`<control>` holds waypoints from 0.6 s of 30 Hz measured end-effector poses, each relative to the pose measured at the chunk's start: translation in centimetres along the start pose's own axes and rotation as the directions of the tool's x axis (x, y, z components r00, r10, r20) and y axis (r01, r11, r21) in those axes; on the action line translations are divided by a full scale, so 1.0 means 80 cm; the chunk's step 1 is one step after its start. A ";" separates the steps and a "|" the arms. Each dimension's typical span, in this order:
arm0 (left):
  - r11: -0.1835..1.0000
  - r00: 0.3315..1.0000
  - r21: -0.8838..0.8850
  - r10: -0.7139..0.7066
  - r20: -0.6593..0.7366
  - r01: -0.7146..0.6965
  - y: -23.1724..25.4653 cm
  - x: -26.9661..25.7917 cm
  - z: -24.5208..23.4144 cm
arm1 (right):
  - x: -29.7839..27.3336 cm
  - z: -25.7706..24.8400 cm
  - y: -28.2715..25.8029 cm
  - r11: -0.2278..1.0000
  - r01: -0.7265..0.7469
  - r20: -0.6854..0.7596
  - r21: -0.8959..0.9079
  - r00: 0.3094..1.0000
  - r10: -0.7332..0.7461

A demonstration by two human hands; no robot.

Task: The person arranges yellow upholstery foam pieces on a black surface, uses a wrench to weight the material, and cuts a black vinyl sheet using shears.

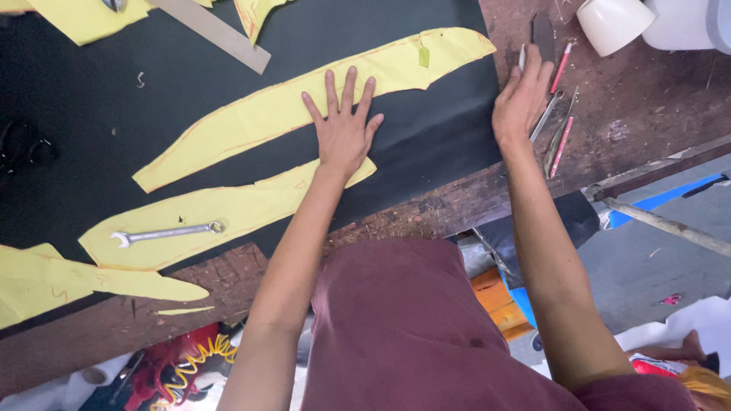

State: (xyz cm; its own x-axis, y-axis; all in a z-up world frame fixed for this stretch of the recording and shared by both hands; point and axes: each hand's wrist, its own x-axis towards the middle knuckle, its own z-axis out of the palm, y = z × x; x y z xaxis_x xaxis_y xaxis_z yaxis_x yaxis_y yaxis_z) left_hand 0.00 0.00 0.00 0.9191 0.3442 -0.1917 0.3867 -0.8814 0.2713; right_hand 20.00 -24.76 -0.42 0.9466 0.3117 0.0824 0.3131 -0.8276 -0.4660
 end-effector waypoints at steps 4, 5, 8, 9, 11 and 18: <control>1.000 1.000 0.009 0.004 0.004 -0.004 -0.008 -0.003 -0.006 | 0.002 -0.001 0.013 0.997 0.065 -0.005 -0.038 0.998 -0.065; 1.000 1.000 0.005 0.021 -0.007 -0.021 -0.011 -0.003 -0.008 | 0.003 -0.002 0.015 0.995 0.098 -0.039 -0.002 0.994 -0.098; 1.000 1.000 0.006 0.001 0.012 -0.001 -0.017 -0.011 -0.016 | 0.004 -0.004 0.014 0.984 0.137 -0.092 0.116 0.988 -0.127; 1.000 0.999 0.013 -0.021 0.030 0.020 -0.019 -0.009 -0.018 | 0.008 -0.007 0.012 0.971 0.142 -0.127 0.193 0.985 -0.119; 1.000 1.000 -0.003 -0.014 0.025 0.014 -0.021 -0.015 -0.023 | 0.005 -0.014 0.001 0.969 0.145 -0.134 0.200 0.984 -0.119; 0.999 0.999 -0.047 -0.023 -0.038 0.021 -0.020 -0.022 -0.018 | -0.004 0.017 -0.084 0.894 0.410 0.090 0.180 0.898 -0.430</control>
State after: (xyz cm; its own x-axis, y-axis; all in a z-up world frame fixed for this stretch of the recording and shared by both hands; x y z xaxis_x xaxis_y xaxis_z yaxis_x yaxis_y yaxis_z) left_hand -2.15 1.25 1.29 0.9123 0.3763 -0.1615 0.4090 -0.8577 0.3115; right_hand 17.52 -18.67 1.44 0.7085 0.6782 0.1951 0.6544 -0.5280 -0.5412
